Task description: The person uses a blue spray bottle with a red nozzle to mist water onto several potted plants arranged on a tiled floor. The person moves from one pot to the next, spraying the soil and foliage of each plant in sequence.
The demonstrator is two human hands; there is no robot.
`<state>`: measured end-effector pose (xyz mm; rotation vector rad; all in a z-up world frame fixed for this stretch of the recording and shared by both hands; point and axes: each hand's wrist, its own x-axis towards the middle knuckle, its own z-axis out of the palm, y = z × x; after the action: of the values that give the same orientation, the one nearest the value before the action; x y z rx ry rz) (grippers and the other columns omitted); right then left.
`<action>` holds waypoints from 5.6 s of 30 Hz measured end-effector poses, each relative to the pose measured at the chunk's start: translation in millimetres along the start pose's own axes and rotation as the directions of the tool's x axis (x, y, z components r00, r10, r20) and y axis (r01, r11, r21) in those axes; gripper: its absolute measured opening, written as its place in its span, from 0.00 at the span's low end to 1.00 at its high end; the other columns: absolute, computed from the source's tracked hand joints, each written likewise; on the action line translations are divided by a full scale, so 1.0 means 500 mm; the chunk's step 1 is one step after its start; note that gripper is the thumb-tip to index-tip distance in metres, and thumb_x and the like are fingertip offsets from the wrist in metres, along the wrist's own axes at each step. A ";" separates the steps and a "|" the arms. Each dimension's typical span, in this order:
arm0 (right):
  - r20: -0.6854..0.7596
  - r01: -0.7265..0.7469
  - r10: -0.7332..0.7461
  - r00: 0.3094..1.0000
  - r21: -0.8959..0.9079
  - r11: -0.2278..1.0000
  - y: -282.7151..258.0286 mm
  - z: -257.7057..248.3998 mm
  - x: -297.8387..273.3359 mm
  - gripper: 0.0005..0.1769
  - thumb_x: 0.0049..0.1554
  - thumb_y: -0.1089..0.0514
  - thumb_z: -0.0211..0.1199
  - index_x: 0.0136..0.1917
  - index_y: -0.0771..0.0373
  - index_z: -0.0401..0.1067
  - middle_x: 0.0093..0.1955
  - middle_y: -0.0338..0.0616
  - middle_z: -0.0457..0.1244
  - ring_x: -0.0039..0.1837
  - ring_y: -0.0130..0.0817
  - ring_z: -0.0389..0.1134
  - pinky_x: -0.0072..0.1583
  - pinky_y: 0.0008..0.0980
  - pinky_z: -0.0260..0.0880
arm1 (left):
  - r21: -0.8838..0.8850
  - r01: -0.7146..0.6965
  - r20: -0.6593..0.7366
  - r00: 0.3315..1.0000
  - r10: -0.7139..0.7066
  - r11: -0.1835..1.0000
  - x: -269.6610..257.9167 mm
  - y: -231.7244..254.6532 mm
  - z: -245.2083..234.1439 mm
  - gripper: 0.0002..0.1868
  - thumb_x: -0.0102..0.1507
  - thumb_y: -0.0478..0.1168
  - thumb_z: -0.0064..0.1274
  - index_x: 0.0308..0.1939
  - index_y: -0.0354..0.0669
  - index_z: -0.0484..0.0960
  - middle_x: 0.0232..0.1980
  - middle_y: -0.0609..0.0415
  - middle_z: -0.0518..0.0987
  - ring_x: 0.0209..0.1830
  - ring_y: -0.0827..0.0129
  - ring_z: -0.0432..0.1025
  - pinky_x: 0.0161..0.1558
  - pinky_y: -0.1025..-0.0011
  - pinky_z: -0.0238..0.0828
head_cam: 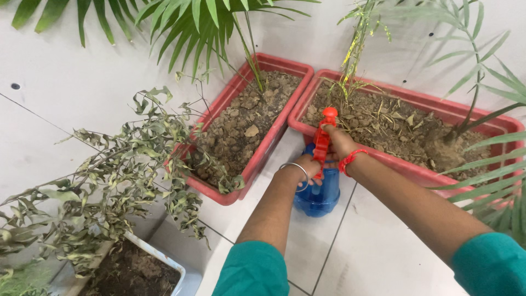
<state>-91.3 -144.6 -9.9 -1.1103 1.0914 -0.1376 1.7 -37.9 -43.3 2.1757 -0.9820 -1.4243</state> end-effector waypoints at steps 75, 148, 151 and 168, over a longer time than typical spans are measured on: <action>0.190 0.048 -0.026 0.981 -0.114 0.992 -0.011 -0.032 -0.030 0.23 0.57 0.49 0.56 0.64 0.59 0.69 0.53 0.48 0.71 0.53 0.37 0.73 0.56 0.45 0.72 | -0.187 -0.327 -0.457 0.864 0.212 0.926 -0.034 -0.030 -0.088 0.36 0.59 0.70 0.56 0.49 0.40 0.81 0.45 0.49 0.87 0.45 0.63 0.82 0.50 0.62 0.78; 0.248 0.213 -0.303 0.920 0.332 0.919 -0.102 0.147 -0.087 0.24 0.56 0.40 0.56 0.56 0.58 0.73 0.50 0.45 0.71 0.50 0.39 0.72 0.54 0.39 0.72 | -0.717 -0.509 -0.655 0.726 -0.210 0.476 -0.002 0.060 -0.102 0.56 0.53 0.81 0.48 0.61 0.31 0.79 0.55 0.39 0.80 0.58 0.52 0.76 0.57 0.61 0.70; 0.127 0.306 -0.341 0.932 0.232 0.923 -0.092 0.143 -0.064 0.25 0.58 0.39 0.55 0.54 0.60 0.74 0.50 0.46 0.70 0.49 0.37 0.71 0.52 0.39 0.71 | -0.661 -0.510 -0.716 0.647 -0.261 0.550 0.002 0.078 -0.073 0.52 0.55 0.79 0.48 0.52 0.29 0.85 0.48 0.37 0.84 0.51 0.51 0.78 0.52 0.61 0.71; -0.024 0.310 -0.315 0.949 0.267 0.913 -0.002 0.109 0.130 0.33 0.61 0.32 0.51 0.58 0.62 0.74 0.52 0.50 0.69 0.48 0.39 0.72 0.48 0.42 0.72 | -0.730 -0.528 -0.678 0.640 -0.361 0.435 -0.052 0.127 -0.040 0.39 0.49 0.67 0.62 0.53 0.42 0.85 0.53 0.46 0.84 0.54 0.58 0.79 0.56 0.64 0.71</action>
<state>-16.3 -147.7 -49.6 -1.0309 0.8410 -0.5138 -9.2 -64.7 21.9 1.4697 0.0951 -0.4883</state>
